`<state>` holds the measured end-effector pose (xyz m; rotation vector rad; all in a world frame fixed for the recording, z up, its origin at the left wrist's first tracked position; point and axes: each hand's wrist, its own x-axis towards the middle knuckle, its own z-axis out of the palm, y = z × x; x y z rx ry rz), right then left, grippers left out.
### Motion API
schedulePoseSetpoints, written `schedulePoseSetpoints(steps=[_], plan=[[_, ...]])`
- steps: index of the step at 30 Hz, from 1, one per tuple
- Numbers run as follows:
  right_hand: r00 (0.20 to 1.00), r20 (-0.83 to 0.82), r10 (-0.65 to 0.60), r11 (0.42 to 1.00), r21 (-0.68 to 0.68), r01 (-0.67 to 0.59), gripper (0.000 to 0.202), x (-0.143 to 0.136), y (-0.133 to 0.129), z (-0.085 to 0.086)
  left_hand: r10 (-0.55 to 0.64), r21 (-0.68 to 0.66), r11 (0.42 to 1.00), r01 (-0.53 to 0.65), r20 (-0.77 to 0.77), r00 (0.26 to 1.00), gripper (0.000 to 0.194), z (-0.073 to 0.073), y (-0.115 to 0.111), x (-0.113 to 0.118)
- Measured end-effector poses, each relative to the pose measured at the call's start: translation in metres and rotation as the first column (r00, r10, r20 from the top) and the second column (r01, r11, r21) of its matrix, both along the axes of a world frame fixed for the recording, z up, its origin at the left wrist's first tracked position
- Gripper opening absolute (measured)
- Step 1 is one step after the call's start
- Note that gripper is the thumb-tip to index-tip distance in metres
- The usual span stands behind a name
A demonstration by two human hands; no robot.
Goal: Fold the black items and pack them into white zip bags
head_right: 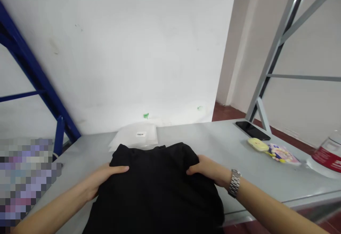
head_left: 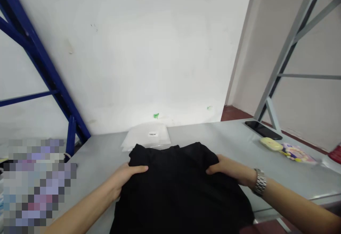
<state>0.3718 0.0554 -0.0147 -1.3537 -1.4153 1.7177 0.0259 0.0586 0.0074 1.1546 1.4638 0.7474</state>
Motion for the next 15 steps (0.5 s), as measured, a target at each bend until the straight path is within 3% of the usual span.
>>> schedulePoseSetpoints(steps=[3, 5, 6, 8, 10, 11, 12, 14, 15], plan=[[0.995, -0.100, -0.026, 0.998, 0.045, 0.031, 0.040, 0.007, -0.001, -0.003, -0.026, 0.015, 1.000, 0.025, 0.042, 0.999, 0.052, -0.011, 0.012, -0.007], [0.996, 0.012, -0.085, 0.988, 0.128, 0.083, 0.042, 0.011, 0.005, -0.010, 0.048, 0.228, 0.973, -0.014, -0.141, 0.989, 0.062, -0.022, 0.020, -0.011], [0.979, 0.118, -0.166, 0.965, 0.222, 0.137, 0.044, 0.013, 0.007, -0.015, 0.113, 0.371, 0.929, -0.004, -0.275, 0.955, 0.066, -0.026, 0.021, -0.012], [0.874, 0.288, -0.392, 0.832, 0.516, 0.203, 0.047, 0.013, 0.007, -0.022, 0.235, 0.605, 0.783, 0.145, -0.504, 0.831, 0.068, -0.033, 0.013, -0.017], [0.801, 0.325, -0.503, 0.650, 0.754, 0.101, 0.044, 0.013, -0.005, -0.025, 0.201, 0.634, 0.646, 0.425, -0.679, 0.706, 0.060, -0.033, -0.007, -0.023], [0.820, 0.351, -0.452, 0.603, 0.798, -0.009, 0.041, 0.012, -0.015, -0.024, 0.083, 0.554, 0.598, 0.579, -0.761, 0.643, 0.054, -0.032, -0.019, -0.027], [0.849, 0.415, -0.328, 0.603, 0.784, -0.150, 0.038, 0.012, -0.027, -0.022, -0.056, 0.453, 0.540, 0.709, -0.822, 0.567, 0.054, -0.031, -0.032, -0.032], [0.832, 0.553, -0.053, 0.621, 0.671, -0.406, 0.044, 0.012, -0.049, -0.018, -0.204, 0.326, 0.434, 0.840, -0.872, 0.444, 0.056, -0.031, -0.055, -0.040], [0.803, 0.595, 0.034, 0.627, 0.613, -0.481, 0.047, 0.014, -0.057, -0.018, -0.215, 0.310, 0.408, 0.859, -0.882, 0.420, 0.052, -0.033, -0.063, -0.043]])
